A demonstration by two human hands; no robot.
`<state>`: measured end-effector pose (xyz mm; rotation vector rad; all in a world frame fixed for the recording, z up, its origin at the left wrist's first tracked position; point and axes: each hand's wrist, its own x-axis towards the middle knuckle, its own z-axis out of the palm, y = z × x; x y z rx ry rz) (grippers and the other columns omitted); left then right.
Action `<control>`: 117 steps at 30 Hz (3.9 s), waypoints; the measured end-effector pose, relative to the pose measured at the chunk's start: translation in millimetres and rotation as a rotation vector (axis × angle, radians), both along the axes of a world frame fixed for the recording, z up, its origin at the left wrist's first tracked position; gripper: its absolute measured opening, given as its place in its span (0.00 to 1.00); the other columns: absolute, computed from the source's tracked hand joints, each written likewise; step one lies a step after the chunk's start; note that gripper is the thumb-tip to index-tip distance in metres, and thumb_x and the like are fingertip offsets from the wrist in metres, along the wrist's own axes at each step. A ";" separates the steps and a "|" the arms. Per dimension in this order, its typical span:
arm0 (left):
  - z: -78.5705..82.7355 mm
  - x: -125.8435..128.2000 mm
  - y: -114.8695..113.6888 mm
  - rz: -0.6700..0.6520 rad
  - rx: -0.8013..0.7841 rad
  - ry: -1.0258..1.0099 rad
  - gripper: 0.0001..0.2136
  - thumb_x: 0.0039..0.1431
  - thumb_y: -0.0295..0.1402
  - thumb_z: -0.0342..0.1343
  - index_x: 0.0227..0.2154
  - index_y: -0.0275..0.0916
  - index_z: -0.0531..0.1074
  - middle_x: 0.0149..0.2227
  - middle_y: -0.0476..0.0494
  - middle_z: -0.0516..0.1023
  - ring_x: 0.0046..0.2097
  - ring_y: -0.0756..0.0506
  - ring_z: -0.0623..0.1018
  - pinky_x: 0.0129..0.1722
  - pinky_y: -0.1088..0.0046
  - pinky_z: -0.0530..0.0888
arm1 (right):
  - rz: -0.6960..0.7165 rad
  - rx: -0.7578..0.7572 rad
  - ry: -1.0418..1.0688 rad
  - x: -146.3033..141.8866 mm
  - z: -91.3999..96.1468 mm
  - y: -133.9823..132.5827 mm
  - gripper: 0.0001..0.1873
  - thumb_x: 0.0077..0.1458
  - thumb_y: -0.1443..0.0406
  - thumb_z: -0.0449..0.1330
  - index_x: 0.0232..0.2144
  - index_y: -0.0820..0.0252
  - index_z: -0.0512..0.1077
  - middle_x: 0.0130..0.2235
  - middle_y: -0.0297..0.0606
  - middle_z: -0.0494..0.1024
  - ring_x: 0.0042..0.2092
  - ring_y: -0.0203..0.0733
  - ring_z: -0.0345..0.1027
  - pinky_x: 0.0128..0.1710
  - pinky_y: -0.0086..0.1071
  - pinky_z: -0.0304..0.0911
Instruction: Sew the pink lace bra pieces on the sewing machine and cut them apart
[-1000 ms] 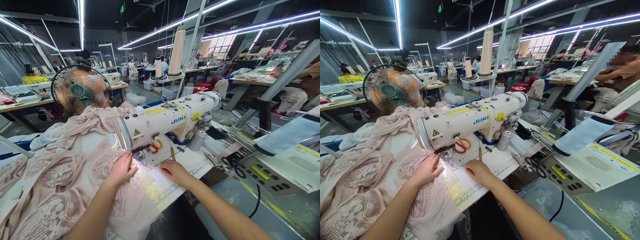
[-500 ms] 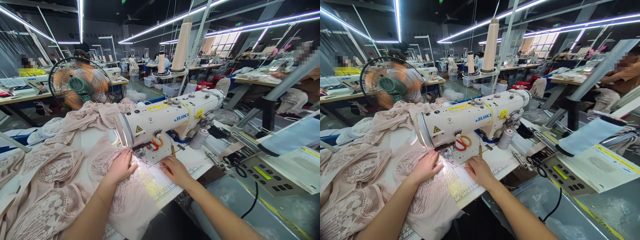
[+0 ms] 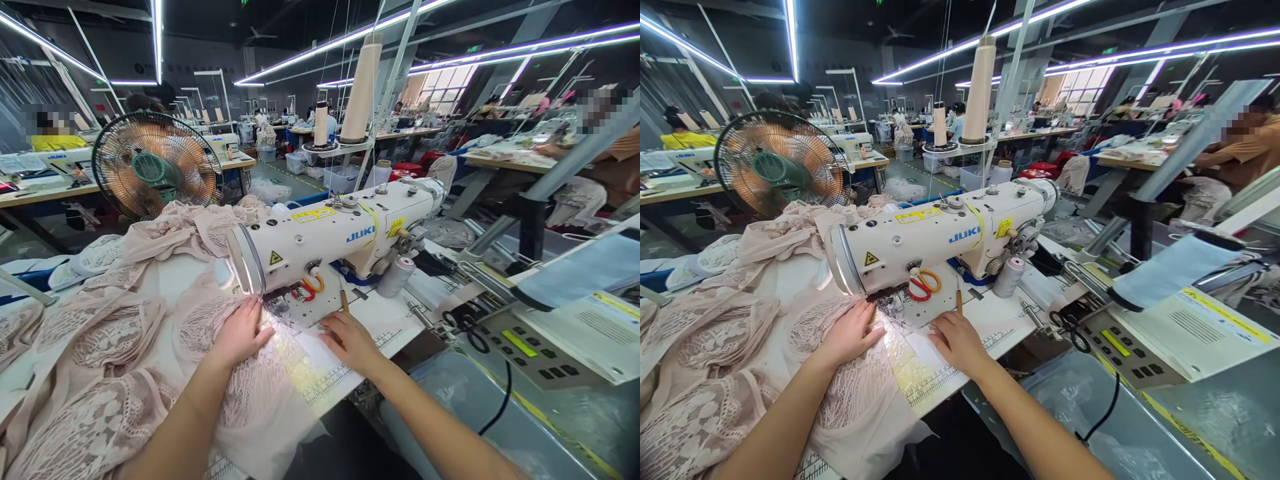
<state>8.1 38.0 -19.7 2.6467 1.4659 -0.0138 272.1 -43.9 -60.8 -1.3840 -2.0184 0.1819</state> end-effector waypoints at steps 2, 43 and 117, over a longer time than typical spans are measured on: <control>0.3 0.0 0.0 -0.001 -0.009 0.008 0.33 0.61 0.47 0.42 0.61 0.25 0.56 0.64 0.29 0.56 0.65 0.34 0.55 0.62 0.57 0.59 | 0.001 0.010 0.003 0.2 -0.8 -0.1 0.11 0.58 0.63 0.54 0.40 0.62 0.72 0.39 0.46 0.76 0.42 0.49 0.68 0.41 0.45 0.68; 2.9 -9.2 2.8 0.190 -0.067 -0.449 0.06 0.53 0.34 0.46 0.23 0.43 0.56 0.19 0.56 0.63 0.23 0.49 0.68 0.23 0.75 0.65 | 0.026 -0.426 -0.280 -100.4 34.5 -49.3 0.20 0.57 0.60 0.56 0.52 0.50 0.67 0.39 0.40 0.74 0.40 0.47 0.67 0.33 0.34 0.59; -24.2 21.9 -41.1 -0.084 0.349 -0.232 0.12 0.57 0.30 0.54 0.41 0.28 0.72 0.50 0.26 0.74 0.51 0.34 0.73 0.49 0.58 0.72 | -0.096 -0.472 -0.435 -85.2 44.4 -0.8 0.22 0.61 0.61 0.51 0.56 0.54 0.66 0.43 0.45 0.73 0.43 0.47 0.68 0.38 0.34 0.59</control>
